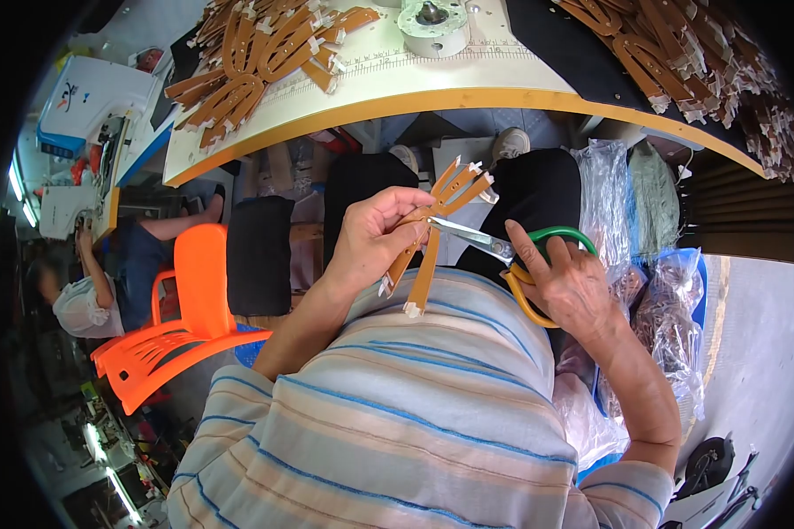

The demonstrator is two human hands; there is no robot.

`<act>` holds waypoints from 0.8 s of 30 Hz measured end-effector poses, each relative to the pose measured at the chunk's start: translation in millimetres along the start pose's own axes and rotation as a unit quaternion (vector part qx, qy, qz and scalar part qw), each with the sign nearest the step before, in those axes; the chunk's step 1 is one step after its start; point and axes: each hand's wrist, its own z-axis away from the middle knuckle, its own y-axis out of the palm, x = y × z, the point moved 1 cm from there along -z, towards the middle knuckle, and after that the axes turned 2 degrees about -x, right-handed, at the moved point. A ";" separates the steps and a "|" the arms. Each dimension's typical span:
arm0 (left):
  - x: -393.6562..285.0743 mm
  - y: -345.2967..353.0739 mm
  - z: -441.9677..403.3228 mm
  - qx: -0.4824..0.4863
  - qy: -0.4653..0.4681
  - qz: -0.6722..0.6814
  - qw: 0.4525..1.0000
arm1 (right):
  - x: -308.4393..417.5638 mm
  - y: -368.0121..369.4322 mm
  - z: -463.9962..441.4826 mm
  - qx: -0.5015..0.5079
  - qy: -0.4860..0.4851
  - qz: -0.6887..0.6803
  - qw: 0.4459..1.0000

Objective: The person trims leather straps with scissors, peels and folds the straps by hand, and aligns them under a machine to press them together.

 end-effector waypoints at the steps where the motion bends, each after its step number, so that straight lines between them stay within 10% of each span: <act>1: 1.3 0.4 0.8 -0.002 0.006 -0.006 1.000 | 1.2 3.1 2.0 0.002 0.006 -0.010 1.000; 24: -4.2 -2.4 1.3 0.003 0.003 -0.027 1.000 | 35.0 33.8 11.8 0.022 0.178 -0.361 0.915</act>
